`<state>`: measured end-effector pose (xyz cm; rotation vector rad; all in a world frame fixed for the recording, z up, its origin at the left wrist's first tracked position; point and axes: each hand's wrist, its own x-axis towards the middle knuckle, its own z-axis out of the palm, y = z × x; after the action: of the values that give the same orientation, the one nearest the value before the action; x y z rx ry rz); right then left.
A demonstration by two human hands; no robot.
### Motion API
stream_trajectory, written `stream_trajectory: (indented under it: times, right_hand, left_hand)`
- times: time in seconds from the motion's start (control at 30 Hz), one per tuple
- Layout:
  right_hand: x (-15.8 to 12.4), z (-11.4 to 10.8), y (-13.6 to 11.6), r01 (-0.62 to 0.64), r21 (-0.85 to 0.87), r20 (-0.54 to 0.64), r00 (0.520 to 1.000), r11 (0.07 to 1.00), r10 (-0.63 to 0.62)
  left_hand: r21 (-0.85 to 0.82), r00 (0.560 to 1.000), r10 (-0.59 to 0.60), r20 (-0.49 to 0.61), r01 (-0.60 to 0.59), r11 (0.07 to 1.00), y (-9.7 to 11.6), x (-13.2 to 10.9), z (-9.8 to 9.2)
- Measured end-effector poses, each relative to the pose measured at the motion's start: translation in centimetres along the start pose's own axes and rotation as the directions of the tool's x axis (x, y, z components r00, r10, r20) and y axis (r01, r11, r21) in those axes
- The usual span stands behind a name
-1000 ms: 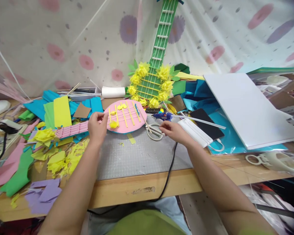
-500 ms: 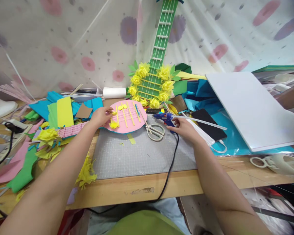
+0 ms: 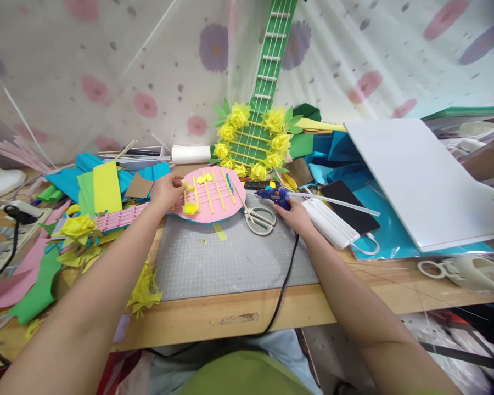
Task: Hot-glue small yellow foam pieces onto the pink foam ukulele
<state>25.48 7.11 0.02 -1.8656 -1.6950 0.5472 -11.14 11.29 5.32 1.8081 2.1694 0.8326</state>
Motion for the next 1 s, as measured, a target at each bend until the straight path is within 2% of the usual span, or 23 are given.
stream_trajectory:
  times: [0.17, 0.37, 0.6, 0.7, 0.8, 1.0]
  right_hand:
    - [0.0, 0.0, 0.4, -0.005, 0.104, -0.004, 1.0, 0.995, 0.005]
    - [0.0, 0.0, 0.7, -0.051, 0.226, -0.003, 0.999, 0.973, 0.053]
    - [0.4, 0.5, 1.6, -0.116, 0.435, 0.038, 0.993, 0.893, 0.111]
    - [0.4, 0.6, 1.6, -0.136, 0.471, 0.058, 0.991, 0.872, 0.123]
    - [0.3, 0.6, 1.3, -0.149, 0.541, 0.073, 0.989, 0.828, 0.13]
    - [0.1, 0.2, 0.3, -0.167, 0.783, 0.106, 0.985, 0.599, 0.136]
  left_hand:
    - [-0.013, 0.999, -0.031, -0.022, 0.031, 0.999, -0.3, 0.1, -0.1]
    - [0.053, 0.999, -0.046, -0.006, 0.046, 0.998, 0.8, -0.3, -0.5]
    - [0.021, 1.0, -0.017, -0.018, 0.017, 1.0, 1.2, -0.1, -0.6]
    - [-0.074, 0.998, -0.058, 0.013, 0.059, 0.995, 1.1, 0.0, -0.7]
    - [-0.257, 0.99, -0.139, 0.027, 0.141, 0.956, 1.4, -0.1, -1.0]
    - [-0.616, 0.946, -0.301, 0.122, 0.31, 0.724, 2.8, -0.6, -2.4]
